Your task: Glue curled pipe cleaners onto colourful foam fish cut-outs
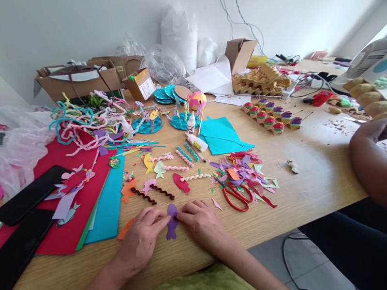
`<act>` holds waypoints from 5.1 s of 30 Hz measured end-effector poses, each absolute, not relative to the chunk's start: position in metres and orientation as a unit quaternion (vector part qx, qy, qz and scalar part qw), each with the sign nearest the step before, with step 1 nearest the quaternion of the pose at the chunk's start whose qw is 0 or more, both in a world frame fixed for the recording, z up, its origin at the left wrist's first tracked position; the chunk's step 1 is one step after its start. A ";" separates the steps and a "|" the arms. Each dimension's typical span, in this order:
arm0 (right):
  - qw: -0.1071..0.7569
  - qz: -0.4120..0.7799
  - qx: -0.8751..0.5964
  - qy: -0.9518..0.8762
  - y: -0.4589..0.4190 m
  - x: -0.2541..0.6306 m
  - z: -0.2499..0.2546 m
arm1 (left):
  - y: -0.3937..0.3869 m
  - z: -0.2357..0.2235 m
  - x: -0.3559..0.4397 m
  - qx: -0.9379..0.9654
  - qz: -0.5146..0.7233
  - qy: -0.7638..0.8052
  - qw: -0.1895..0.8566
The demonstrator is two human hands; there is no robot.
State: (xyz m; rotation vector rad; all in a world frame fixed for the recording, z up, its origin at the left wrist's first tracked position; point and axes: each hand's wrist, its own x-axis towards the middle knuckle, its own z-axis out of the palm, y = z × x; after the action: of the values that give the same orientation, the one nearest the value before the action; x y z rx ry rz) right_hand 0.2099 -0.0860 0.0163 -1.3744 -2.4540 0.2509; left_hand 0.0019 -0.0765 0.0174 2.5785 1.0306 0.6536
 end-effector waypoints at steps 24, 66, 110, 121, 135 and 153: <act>0.205 0.132 -0.516 -0.821 -0.085 0.216 0.037 | -0.079 0.037 0.002 0.718 0.306 0.470 0.414; -0.047 0.144 -0.348 -0.925 -0.052 0.145 0.062 | -0.070 0.048 -0.038 0.470 0.451 0.556 0.517; -0.079 0.162 -0.461 -0.869 -0.038 0.128 0.063 | -0.100 0.017 -0.051 0.851 0.212 0.480 0.010; -0.081 0.177 -0.463 -0.865 -0.040 0.123 0.067 | -0.094 0.008 -0.053 0.797 0.304 0.513 0.096; 0.006 0.262 -0.493 -0.830 -0.046 0.127 0.060 | -0.093 0.033 -0.036 0.466 0.457 0.610 0.450; 0.069 0.322 -0.510 -0.795 -0.067 0.188 0.115 | -0.073 0.104 -0.122 0.647 0.495 0.489 0.313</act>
State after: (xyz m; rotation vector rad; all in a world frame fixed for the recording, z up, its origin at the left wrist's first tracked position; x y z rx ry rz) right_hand 0.1884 -0.0668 0.1153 -1.5349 -2.3933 0.9696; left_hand -0.1218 -0.0731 0.1040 1.7063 1.2890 1.3060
